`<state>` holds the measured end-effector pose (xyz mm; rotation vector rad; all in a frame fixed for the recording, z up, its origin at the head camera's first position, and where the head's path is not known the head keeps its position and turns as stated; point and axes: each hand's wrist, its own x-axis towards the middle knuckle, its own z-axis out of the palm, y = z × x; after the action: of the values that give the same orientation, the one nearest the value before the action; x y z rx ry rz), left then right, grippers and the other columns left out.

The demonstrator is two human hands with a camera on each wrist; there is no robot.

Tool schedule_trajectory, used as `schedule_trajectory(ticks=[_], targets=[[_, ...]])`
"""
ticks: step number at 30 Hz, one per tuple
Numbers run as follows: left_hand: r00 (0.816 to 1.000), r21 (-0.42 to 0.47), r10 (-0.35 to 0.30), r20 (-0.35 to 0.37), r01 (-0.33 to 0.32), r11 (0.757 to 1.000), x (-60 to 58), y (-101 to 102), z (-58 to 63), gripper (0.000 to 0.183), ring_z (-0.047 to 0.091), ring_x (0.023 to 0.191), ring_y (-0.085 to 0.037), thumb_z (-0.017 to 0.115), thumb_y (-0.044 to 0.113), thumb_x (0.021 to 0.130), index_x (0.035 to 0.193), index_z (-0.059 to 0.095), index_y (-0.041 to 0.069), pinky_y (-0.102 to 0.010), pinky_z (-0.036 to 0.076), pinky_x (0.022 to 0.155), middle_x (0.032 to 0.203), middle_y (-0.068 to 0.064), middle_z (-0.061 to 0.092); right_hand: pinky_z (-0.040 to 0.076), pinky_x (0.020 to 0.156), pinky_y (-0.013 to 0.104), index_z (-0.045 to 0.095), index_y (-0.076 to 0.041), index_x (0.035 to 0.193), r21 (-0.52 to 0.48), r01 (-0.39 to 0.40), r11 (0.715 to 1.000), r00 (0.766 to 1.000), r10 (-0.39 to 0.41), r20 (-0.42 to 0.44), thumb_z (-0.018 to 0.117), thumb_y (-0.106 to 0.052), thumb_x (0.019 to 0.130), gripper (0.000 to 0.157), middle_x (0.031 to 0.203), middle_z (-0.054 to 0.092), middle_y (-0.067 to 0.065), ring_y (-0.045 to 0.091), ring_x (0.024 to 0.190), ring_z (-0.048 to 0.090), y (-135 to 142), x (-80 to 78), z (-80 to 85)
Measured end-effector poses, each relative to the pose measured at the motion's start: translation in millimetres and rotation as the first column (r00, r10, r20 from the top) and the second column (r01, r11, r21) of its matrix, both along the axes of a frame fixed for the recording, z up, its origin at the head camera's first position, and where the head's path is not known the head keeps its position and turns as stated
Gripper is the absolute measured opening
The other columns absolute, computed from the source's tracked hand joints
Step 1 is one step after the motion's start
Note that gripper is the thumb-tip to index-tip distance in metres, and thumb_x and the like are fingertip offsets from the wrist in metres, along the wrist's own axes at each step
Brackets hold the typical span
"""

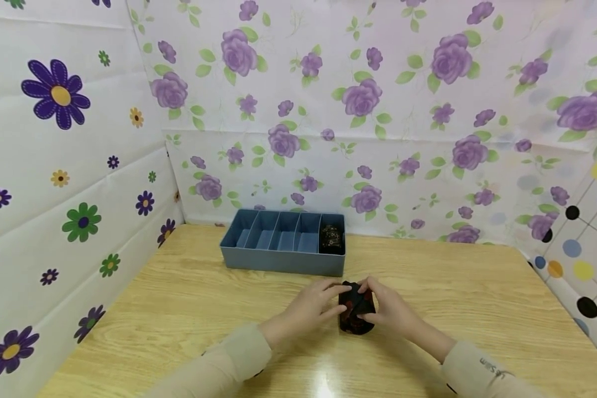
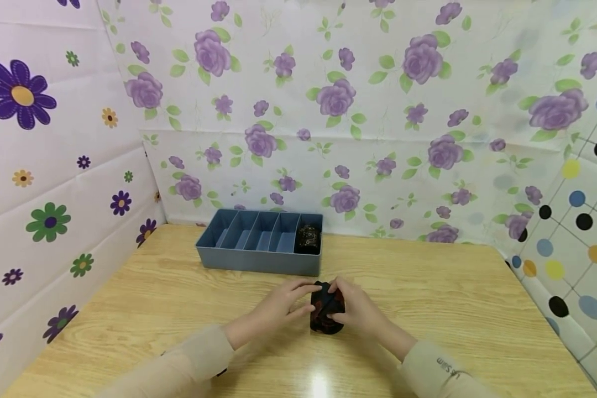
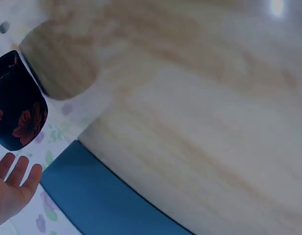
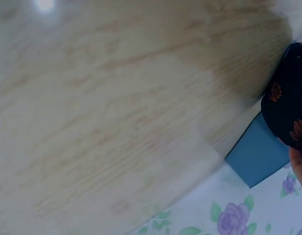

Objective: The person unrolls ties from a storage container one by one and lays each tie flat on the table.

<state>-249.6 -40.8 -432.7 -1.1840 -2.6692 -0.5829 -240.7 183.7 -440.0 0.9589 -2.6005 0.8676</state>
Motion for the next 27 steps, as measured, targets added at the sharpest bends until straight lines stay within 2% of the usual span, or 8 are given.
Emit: schedule_trajectory(ticks=[3, 8, 15, 22, 27], targets=[[0.999, -0.008, 0.003, 0.033, -0.003, 1.000, 0.9, 1.9, -3.6, 0.048, 0.054, 0.119, -0.020, 0.054, 0.044, 0.093, 0.134, 0.053, 0.021, -0.036, 0.048, 0.098, 0.133, -0.004, 0.053, 0.057, 0.079, 0.036, 0.050, -0.005, 0.100, 0.004, 0.017, 1.000, 1.000, -0.017, 0.020, 0.080, 0.000, 0.071, 0.043, 0.115, 0.061, 0.016, 0.034, 0.102, 0.063, -2.6, 2.2, -3.6], [0.999, -0.001, 0.011, 0.039, -0.011, 1.000, 0.3, 5.5, -5.1, 0.048, 0.056, 0.115, -0.019, 0.056, 0.048, 0.090, 0.129, 0.055, 0.020, -0.035, 0.050, 0.095, 0.128, -0.002, 0.056, 0.056, 0.079, 0.036, 0.050, -0.003, 0.108, -0.013, 0.042, 0.999, 0.999, -0.041, 0.035, 0.080, 0.001, 0.070, 0.049, 0.111, 0.063, 0.015, 0.031, 0.101, 0.063, -5.6, 3.2, -3.8], [0.997, 0.018, 0.014, 0.078, -0.015, 1.000, 0.4, 6.7, -6.4, 0.049, 0.059, 0.112, -0.018, 0.058, 0.046, 0.090, 0.130, 0.053, 0.019, -0.033, 0.052, 0.092, 0.127, -0.002, 0.055, 0.055, 0.082, 0.038, 0.050, -0.001, 0.117, -0.040, 0.054, 0.998, 0.995, -0.051, 0.082, 0.079, 0.001, 0.071, 0.054, 0.114, 0.064, 0.015, 0.029, 0.102, 0.063, -6.5, 2.6, -3.8], [0.996, 0.043, 0.008, 0.091, -0.012, 0.999, 0.0, 5.9, -7.1, 0.058, 0.053, 0.120, -0.021, 0.060, 0.042, 0.090, 0.141, 0.042, 0.019, -0.034, 0.050, 0.096, 0.136, -0.007, 0.046, 0.055, 0.078, 0.035, 0.053, -0.003, 0.112, -0.052, 0.060, 0.997, 0.996, -0.056, 0.075, 0.080, 0.000, 0.071, 0.048, 0.109, 0.066, 0.012, 0.024, 0.095, 0.064, -8.9, 1.3, -5.2], [0.994, 0.014, -0.042, 0.101, 0.041, 0.999, -2.0, 5.8, -5.7, 0.063, 0.045, 0.131, -0.023, 0.058, 0.039, 0.092, 0.147, 0.032, 0.024, -0.037, 0.046, 0.102, 0.147, -0.007, 0.038, 0.055, 0.076, 0.036, 0.055, -0.002, 0.104, -0.043, 0.059, 0.997, 0.997, -0.057, 0.055, 0.081, 0.000, 0.069, 0.044, 0.106, 0.066, 0.014, 0.027, 0.094, 0.064, -6.5, 1.4, -4.5]])
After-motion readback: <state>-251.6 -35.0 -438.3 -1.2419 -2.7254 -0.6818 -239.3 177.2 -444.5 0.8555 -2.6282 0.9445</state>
